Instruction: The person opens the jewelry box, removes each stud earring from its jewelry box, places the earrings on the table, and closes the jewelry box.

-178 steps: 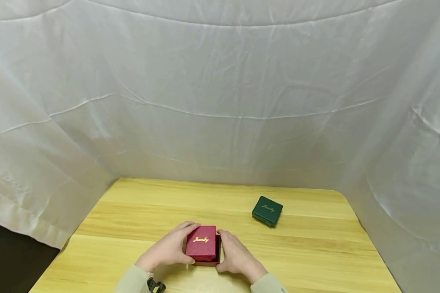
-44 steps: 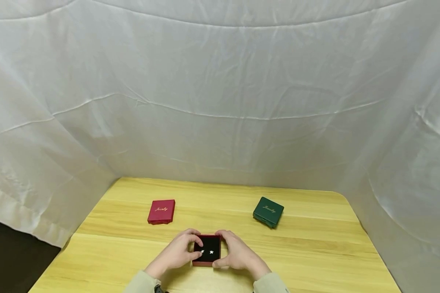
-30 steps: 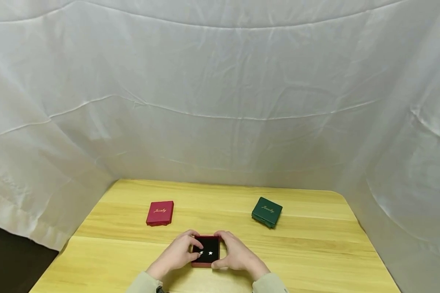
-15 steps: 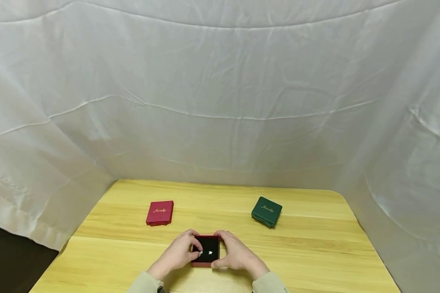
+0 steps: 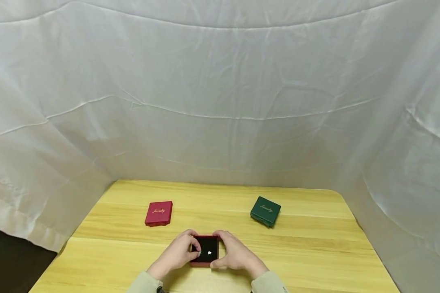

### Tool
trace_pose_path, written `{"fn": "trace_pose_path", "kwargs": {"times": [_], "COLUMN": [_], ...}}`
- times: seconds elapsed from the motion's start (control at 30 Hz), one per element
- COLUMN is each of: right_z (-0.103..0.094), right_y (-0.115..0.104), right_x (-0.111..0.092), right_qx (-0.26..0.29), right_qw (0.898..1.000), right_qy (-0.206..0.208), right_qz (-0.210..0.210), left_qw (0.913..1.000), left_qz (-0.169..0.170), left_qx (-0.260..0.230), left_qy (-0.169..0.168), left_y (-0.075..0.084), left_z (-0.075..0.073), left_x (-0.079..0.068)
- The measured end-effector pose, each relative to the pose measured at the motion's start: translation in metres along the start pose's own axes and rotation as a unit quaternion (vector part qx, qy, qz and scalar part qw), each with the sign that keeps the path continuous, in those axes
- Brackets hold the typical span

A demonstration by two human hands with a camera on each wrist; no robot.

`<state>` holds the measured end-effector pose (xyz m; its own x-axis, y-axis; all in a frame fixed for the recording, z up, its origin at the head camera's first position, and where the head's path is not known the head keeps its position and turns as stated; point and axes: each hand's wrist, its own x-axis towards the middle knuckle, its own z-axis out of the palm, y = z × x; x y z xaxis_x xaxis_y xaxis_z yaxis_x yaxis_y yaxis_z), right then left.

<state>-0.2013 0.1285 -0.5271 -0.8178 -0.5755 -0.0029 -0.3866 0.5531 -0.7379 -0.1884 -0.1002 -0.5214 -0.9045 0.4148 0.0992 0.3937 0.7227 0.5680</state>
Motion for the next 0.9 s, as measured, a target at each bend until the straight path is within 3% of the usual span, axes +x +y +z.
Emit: {"fn": "trace_pose_path", "kwargs": {"times": [0.33, 0.9], "right_z": [0.0006, -0.0001], "right_y": [0.0004, 0.0003], "right_x": [0.0004, -0.0005], "right_qx": [0.003, 0.0], "right_qw": [1.0, 1.0], "right_qy": [-0.001, -0.005], "right_qz": [0.001, 0.008], "left_qw": [0.9994, 0.9994], "left_qz": [-0.001, 0.007], "left_qx": [-0.024, -0.021], "left_qy": [-0.024, -0.025], "left_y": [-0.0019, -0.0023], "left_z": [-0.0041, -0.0049], "left_x": [-0.0012, -0.0019]}}
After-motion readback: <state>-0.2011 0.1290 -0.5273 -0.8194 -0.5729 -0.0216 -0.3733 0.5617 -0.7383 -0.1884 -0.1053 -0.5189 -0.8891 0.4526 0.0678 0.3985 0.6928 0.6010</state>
